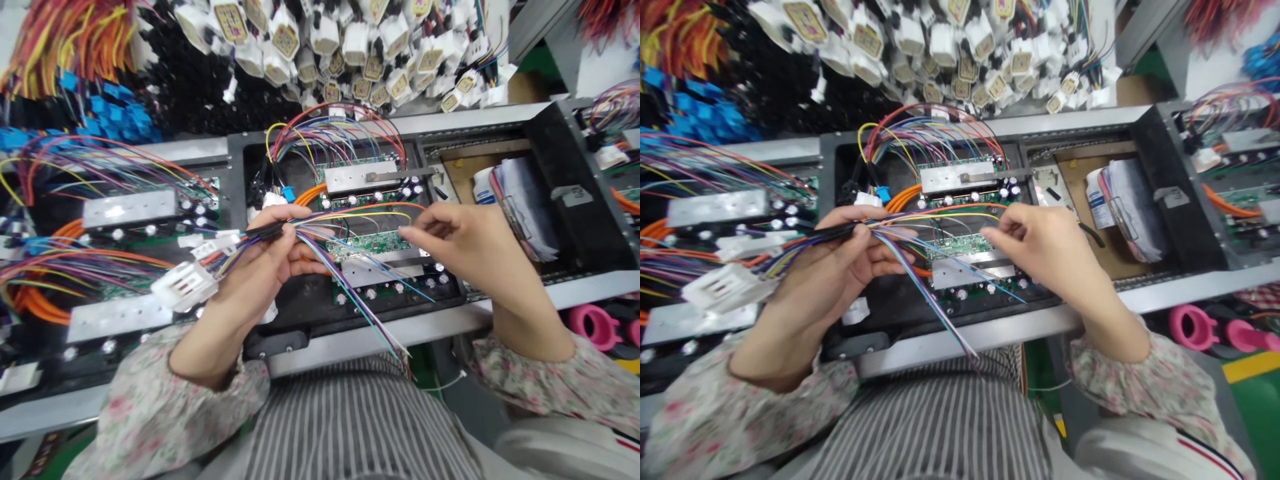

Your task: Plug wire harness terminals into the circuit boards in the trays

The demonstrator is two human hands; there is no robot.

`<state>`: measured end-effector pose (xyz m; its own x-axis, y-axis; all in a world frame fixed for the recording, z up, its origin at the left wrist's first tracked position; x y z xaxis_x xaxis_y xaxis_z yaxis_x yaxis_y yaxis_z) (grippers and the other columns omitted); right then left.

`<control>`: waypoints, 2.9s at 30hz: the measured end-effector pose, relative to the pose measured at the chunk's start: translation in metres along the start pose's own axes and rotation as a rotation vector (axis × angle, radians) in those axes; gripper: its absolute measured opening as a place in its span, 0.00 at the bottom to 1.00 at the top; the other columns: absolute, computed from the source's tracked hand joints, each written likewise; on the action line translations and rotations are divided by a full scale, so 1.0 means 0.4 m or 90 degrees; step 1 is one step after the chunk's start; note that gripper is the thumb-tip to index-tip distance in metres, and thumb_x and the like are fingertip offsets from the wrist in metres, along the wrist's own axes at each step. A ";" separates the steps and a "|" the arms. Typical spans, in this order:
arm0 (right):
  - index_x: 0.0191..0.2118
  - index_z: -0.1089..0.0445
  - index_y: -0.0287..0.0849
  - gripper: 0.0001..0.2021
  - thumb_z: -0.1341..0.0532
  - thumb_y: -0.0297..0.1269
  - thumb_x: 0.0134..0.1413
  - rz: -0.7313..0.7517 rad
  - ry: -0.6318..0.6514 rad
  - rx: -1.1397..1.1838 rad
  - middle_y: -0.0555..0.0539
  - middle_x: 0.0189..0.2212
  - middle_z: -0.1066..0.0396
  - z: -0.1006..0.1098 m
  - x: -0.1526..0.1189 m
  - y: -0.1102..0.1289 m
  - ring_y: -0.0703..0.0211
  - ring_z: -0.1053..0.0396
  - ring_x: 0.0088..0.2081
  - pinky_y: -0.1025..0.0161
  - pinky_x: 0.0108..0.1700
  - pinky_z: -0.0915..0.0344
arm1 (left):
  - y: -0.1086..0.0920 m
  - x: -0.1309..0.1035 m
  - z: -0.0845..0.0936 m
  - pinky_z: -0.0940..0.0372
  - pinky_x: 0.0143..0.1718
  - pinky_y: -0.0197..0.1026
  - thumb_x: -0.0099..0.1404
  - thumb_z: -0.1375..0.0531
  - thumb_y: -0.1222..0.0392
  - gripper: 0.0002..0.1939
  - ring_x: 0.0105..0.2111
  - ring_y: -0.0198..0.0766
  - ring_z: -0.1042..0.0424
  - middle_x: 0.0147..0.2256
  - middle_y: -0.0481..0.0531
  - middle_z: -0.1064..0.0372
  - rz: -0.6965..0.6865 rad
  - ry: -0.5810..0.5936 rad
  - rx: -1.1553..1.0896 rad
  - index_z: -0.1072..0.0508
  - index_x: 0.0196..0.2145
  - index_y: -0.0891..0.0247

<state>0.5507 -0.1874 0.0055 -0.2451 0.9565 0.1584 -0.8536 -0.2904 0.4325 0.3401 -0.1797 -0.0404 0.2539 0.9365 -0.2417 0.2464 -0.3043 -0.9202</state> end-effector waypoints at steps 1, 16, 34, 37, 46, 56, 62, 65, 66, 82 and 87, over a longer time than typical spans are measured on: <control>0.28 0.29 0.41 0.07 0.35 0.37 0.53 0.040 0.029 0.014 0.52 0.20 0.29 -0.006 -0.002 0.026 0.65 0.34 0.21 0.66 0.25 0.42 | -0.001 0.000 0.001 0.26 0.26 0.34 0.65 0.39 0.57 0.07 0.26 0.33 0.23 0.31 0.45 0.24 -0.002 0.000 0.002 0.33 0.40 0.59; 0.28 0.32 0.41 0.04 0.41 0.26 0.51 0.038 0.047 0.202 0.50 0.26 0.26 -0.087 0.044 0.059 0.63 0.28 0.27 0.66 0.33 0.32 | 0.005 -0.001 0.013 0.26 0.26 0.36 0.65 0.40 0.57 0.07 0.26 0.35 0.23 0.30 0.47 0.24 -0.031 -0.021 0.021 0.33 0.40 0.58; 0.36 0.29 0.42 0.07 0.43 0.28 0.53 0.156 0.078 -0.035 0.49 0.24 0.27 -0.031 -0.021 0.123 0.61 0.32 0.24 0.64 0.26 0.42 | 0.007 -0.002 0.005 0.25 0.29 0.39 0.66 0.43 0.59 0.04 0.26 0.36 0.22 0.31 0.49 0.23 0.015 -0.020 -0.003 0.35 0.38 0.59; 0.28 0.31 0.45 0.06 0.41 0.31 0.54 0.011 -0.036 -0.036 0.50 0.22 0.29 0.035 -0.005 0.038 0.61 0.32 0.24 0.63 0.27 0.40 | 0.006 -0.003 -0.001 0.24 0.29 0.39 0.66 0.41 0.58 0.06 0.26 0.36 0.22 0.33 0.48 0.24 0.001 -0.002 -0.011 0.35 0.39 0.58; 0.26 0.33 0.45 0.04 0.38 0.32 0.50 -0.054 -0.034 0.133 0.51 0.22 0.27 -0.018 0.013 -0.024 0.61 0.28 0.25 0.63 0.29 0.33 | 0.006 -0.003 -0.003 0.24 0.30 0.38 0.66 0.42 0.56 0.09 0.27 0.35 0.22 0.34 0.48 0.24 -0.003 0.005 0.020 0.36 0.43 0.58; 0.27 0.34 0.45 0.05 0.38 0.31 0.51 -0.041 -0.030 0.120 0.52 0.23 0.27 -0.022 0.015 -0.029 0.60 0.29 0.25 0.62 0.30 0.33 | 0.004 -0.001 -0.002 0.25 0.28 0.36 0.65 0.40 0.54 0.11 0.27 0.35 0.22 0.32 0.49 0.22 -0.003 0.002 0.006 0.35 0.42 0.59; 0.27 0.34 0.45 0.06 0.40 0.31 0.53 -0.009 0.009 0.057 0.51 0.22 0.29 -0.032 0.010 -0.014 0.61 0.30 0.26 0.63 0.31 0.36 | 0.004 0.001 0.000 0.25 0.27 0.36 0.65 0.40 0.54 0.09 0.27 0.35 0.22 0.32 0.49 0.22 0.001 0.002 0.007 0.35 0.41 0.58; 0.27 0.34 0.44 0.05 0.40 0.29 0.53 0.009 0.005 0.037 0.51 0.24 0.28 -0.031 0.011 -0.011 0.60 0.30 0.27 0.64 0.32 0.37 | 0.003 0.001 0.000 0.26 0.27 0.36 0.65 0.40 0.55 0.09 0.26 0.35 0.22 0.32 0.49 0.22 -0.001 0.006 0.004 0.35 0.40 0.58; 0.27 0.34 0.44 0.06 0.40 0.29 0.53 0.009 0.007 0.024 0.51 0.24 0.28 -0.030 0.011 -0.011 0.60 0.30 0.27 0.64 0.31 0.37 | 0.002 0.001 0.000 0.26 0.27 0.36 0.65 0.40 0.55 0.08 0.26 0.35 0.22 0.32 0.49 0.22 -0.001 0.006 0.003 0.35 0.40 0.58; 0.29 0.30 0.45 0.04 0.39 0.31 0.53 -0.025 -0.029 0.098 0.51 0.26 0.26 0.027 -0.019 0.021 0.61 0.28 0.27 0.64 0.30 0.34 | 0.005 0.003 0.009 0.25 0.28 0.39 0.65 0.41 0.58 0.06 0.25 0.36 0.22 0.35 0.49 0.23 -0.020 -0.014 0.029 0.34 0.39 0.58; 0.28 0.31 0.42 0.03 0.40 0.29 0.51 -0.008 -0.019 0.139 0.51 0.24 0.26 -0.042 0.015 -0.006 0.62 0.27 0.27 0.65 0.32 0.32 | 0.010 0.003 0.013 0.24 0.27 0.41 0.63 0.40 0.58 0.07 0.25 0.37 0.23 0.37 0.49 0.26 -0.026 -0.029 0.046 0.34 0.39 0.58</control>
<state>0.5437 -0.1805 -0.0095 -0.2183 0.9599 0.1757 -0.7357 -0.2802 0.6167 0.3365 -0.1787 -0.0459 0.2018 0.9555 -0.2150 0.1874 -0.2532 -0.9491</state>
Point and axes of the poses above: each hand's wrist, its own x-axis towards the middle knuckle, its own z-axis out of the back of the hand, y = z × x, the point moved 8 cm from there along x, towards the middle knuckle
